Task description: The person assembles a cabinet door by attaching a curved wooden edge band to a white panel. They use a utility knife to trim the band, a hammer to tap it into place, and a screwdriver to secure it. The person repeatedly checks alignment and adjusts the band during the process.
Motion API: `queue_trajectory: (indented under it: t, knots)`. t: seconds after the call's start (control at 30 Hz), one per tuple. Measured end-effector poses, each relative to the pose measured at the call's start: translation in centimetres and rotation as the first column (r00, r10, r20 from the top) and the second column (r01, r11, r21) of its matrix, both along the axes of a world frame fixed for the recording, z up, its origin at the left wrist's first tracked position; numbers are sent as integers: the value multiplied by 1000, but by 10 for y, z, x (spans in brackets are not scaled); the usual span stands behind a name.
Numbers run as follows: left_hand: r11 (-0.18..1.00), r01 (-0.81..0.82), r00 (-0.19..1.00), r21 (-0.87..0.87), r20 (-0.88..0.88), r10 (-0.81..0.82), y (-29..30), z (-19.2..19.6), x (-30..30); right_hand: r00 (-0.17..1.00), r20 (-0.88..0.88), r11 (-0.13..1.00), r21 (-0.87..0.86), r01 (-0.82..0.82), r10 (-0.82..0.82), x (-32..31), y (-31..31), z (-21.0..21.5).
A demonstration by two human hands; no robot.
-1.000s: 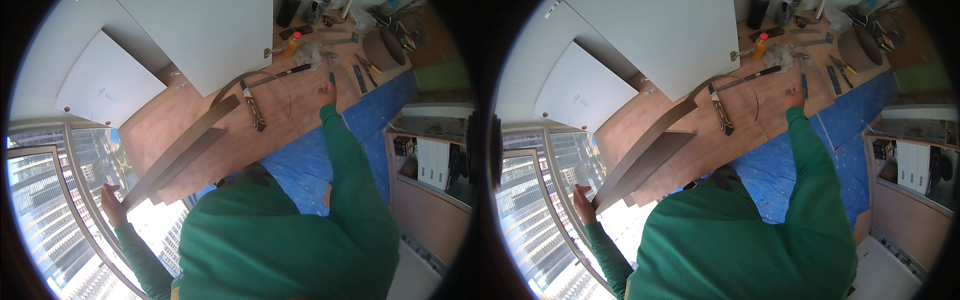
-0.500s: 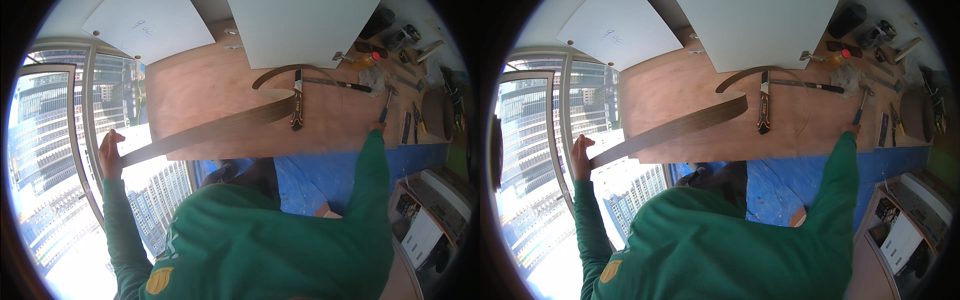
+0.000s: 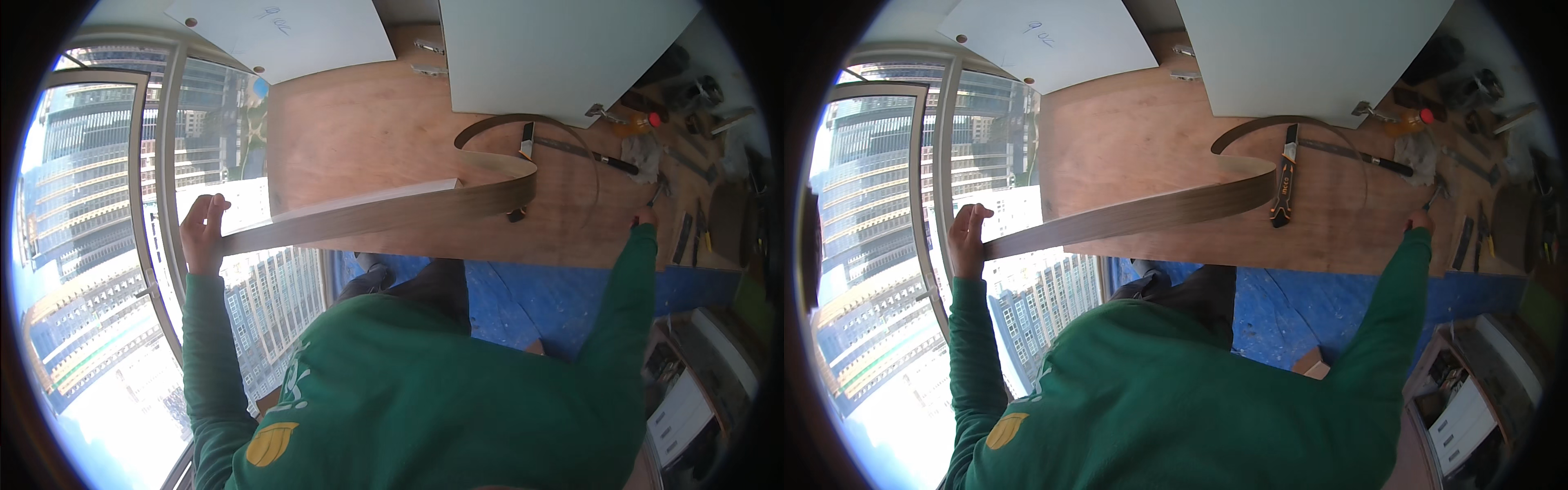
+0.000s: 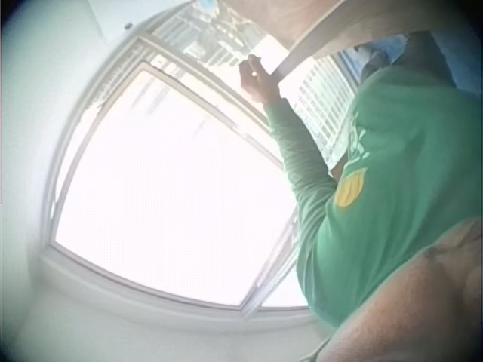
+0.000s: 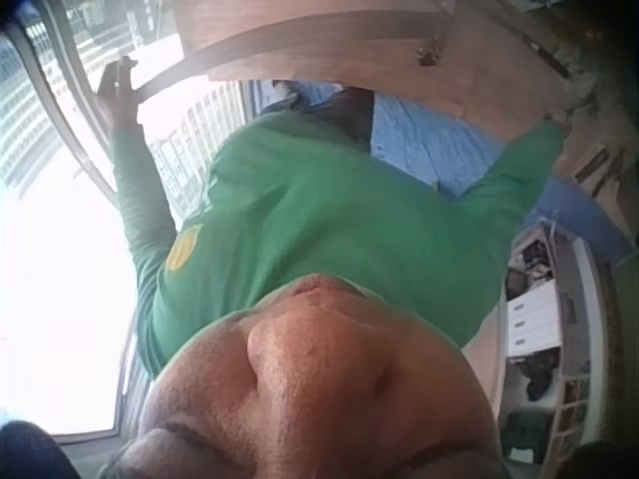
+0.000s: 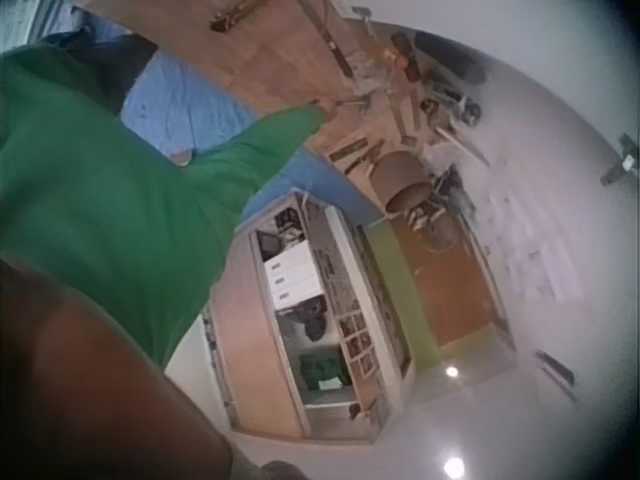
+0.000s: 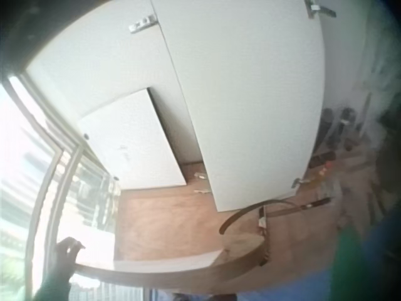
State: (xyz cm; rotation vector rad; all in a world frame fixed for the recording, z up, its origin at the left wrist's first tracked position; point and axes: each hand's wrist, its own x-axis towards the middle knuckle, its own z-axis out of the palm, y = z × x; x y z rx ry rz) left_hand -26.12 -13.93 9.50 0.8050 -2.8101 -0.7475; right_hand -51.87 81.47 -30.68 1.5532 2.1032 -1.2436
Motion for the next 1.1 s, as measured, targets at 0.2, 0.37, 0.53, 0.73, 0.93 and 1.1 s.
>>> queue_trajectory:
  t: [0.2, 0.37, 0.53, 0.73, 0.93, 1.1]
  knots:
    - [965, 259, 961, -51, -88, -262, 15, 20, 25, 845, -376, 905, -342, 254, -379, 39, -172, 112]
    - [824, 541, 833, -167, -31, -553, 11, 29, 21, 678, -630, 904, -410, 123, -378, 103, -306, 234]
    - [683, 719, 688, -128, -3, -725, 2, 41, 21, 591, -804, 986, -144, -86, -66, 142, -399, 312]
    - [593, 799, 593, -104, -35, -805, -34, 51, 33, 633, -770, 978, -61, -199, 81, 210, -515, 405]
    - [641, 768, 638, 12, 81, -766, -80, 48, 53, 694, -641, 918, 40, -395, 327, 248, -596, 438]
    - [637, 767, 641, -73, 86, -763, -81, 35, 59, 717, -357, 794, 382, -473, 599, 238, -610, 435]
